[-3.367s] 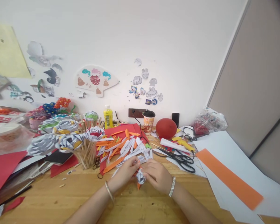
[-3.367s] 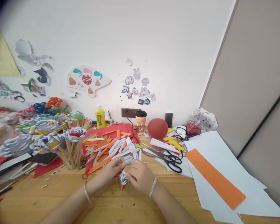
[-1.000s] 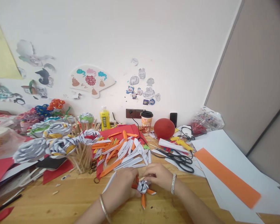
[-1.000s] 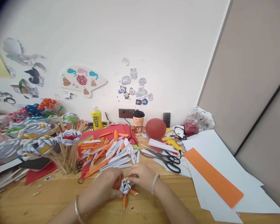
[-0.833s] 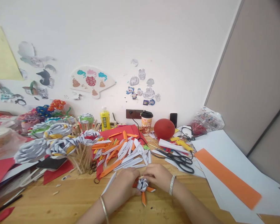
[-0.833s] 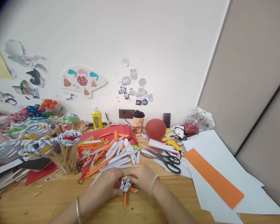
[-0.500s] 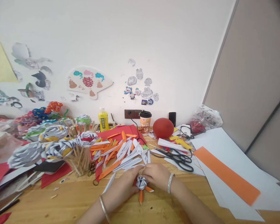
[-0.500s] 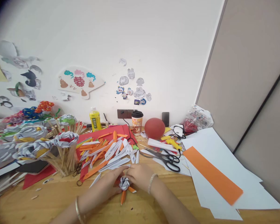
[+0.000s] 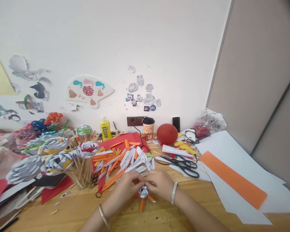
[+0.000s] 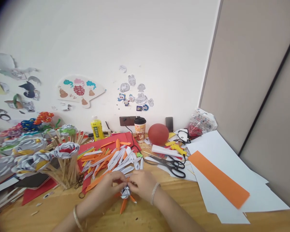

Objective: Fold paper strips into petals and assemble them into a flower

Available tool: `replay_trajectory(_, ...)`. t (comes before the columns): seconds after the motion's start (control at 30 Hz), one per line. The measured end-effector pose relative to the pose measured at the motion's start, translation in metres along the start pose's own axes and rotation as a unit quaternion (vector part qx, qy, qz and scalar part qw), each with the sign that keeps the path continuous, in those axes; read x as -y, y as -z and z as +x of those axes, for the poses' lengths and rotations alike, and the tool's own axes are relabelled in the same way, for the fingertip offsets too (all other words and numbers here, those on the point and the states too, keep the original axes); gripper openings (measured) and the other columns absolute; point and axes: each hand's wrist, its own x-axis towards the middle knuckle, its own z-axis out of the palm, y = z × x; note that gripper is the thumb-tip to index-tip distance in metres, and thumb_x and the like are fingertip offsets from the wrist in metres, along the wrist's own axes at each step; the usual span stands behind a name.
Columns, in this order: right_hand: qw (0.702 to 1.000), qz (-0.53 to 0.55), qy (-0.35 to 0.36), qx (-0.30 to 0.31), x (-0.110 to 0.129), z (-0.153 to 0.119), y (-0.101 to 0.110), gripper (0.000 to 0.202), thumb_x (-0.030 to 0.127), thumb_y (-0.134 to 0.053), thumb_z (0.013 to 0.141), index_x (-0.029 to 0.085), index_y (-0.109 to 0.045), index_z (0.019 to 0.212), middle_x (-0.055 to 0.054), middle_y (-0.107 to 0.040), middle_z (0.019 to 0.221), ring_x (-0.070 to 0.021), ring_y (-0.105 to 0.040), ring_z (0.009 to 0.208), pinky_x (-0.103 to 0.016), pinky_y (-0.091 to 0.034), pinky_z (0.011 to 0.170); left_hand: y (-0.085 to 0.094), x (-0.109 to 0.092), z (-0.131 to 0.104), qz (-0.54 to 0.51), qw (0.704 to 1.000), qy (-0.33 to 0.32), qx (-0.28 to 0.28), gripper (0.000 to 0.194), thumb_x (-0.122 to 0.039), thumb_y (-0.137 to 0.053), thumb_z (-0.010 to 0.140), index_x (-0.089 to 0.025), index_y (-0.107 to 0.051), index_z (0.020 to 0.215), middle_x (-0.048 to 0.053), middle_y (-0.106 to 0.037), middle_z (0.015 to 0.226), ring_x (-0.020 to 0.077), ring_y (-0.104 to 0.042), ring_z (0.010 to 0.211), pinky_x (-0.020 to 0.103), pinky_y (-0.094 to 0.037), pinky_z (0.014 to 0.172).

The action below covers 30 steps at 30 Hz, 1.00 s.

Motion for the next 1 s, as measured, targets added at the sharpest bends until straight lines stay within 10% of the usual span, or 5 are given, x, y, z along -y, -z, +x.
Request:
replay_trajectory(0.57, 0.966, 0.211, -0.139, -0.052, 0.007, 0.006, -0.001, 0.011, 0.008, -0.059, 0.073, 0.017, -0.064, 0.076, 0.0, -0.061, 0.075, -0.0117, -0.056, 0.071, -0.018, -0.038, 0.061, -0.01, 0.011, -0.007, 0.274, 0.958, -0.081, -0.01, 0.032, 0.0, -0.046, 0.066, -0.017, -0.063, 0.087, 0.006, -0.064, 0.081, 0.0175, -0.054, 0.072, 0.024, -0.039, 0.064)
replay_trajectory(1.0, 0.972, 0.204, -0.096, -0.062, 0.013, 0.006, -0.007, 0.015, 0.002, -0.063, 0.069, 0.017, -0.065, 0.069, 0.002, -0.062, 0.065, -0.0118, -0.056, 0.067, -0.019, -0.039, 0.064, -0.012, 0.012, 0.002, 0.076, 0.995, 0.062, -0.01, 0.01, -0.014, -0.051, 0.066, -0.014, -0.058, 0.059, -0.001, -0.058, 0.06, 0.0131, -0.049, 0.06, 0.021, -0.033, 0.055)
